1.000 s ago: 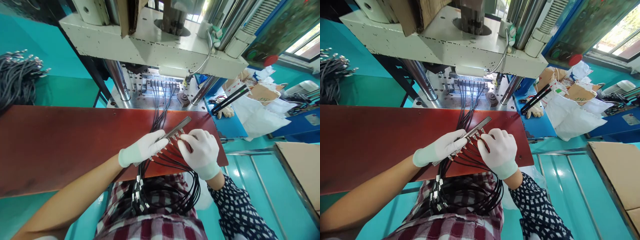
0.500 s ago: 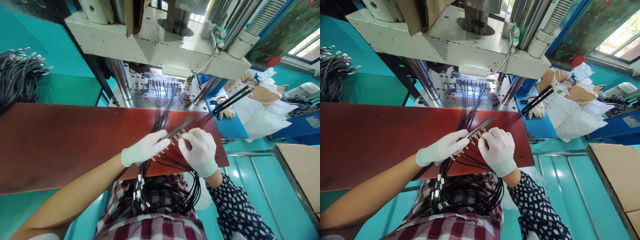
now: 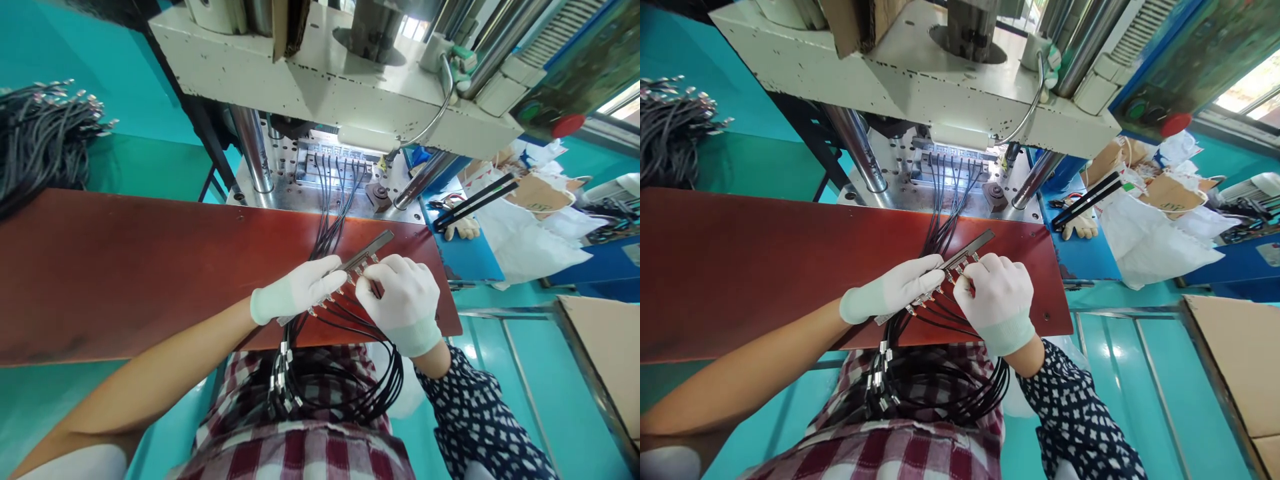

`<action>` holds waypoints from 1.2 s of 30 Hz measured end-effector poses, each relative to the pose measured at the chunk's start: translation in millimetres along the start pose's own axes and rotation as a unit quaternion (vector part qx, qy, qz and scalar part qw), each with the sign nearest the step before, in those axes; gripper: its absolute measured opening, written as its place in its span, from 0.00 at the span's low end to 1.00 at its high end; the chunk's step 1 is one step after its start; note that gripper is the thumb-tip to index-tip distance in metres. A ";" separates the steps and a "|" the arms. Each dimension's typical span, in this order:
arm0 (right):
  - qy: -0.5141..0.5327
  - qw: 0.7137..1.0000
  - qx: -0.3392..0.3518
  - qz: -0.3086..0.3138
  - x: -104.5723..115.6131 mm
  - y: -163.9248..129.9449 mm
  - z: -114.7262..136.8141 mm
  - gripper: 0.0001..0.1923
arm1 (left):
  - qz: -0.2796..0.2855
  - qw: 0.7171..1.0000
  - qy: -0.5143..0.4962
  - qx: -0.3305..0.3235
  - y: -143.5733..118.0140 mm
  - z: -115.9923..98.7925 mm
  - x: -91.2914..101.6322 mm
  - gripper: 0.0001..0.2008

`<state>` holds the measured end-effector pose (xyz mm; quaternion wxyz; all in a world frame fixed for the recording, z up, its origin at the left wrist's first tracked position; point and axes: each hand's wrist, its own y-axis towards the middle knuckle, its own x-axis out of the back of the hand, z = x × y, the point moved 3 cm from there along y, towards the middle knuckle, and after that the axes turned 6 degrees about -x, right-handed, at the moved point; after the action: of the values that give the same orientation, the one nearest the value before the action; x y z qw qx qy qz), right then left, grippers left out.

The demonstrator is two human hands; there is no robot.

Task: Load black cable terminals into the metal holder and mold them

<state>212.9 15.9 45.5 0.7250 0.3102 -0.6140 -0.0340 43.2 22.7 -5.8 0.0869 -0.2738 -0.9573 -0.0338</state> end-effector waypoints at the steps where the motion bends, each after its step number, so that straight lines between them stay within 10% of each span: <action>1: 0.003 1.000 -0.001 0.001 0.3 -0.9 -0.4 0.11 | 0.000 1.000 -0.003 0.002 0.1 -0.1 -0.4 0.19; 36: 0.005 0.998 0.058 0.018 -8.2 -9.7 26.9 0.08 | -0.018 0.999 -0.027 -0.021 3.1 -5.2 0.9 0.16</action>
<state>189.6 0.6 35.1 0.7090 0.3414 -0.6169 0.0161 44.9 25.2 -0.5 0.0541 -0.2586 -0.9633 -0.0481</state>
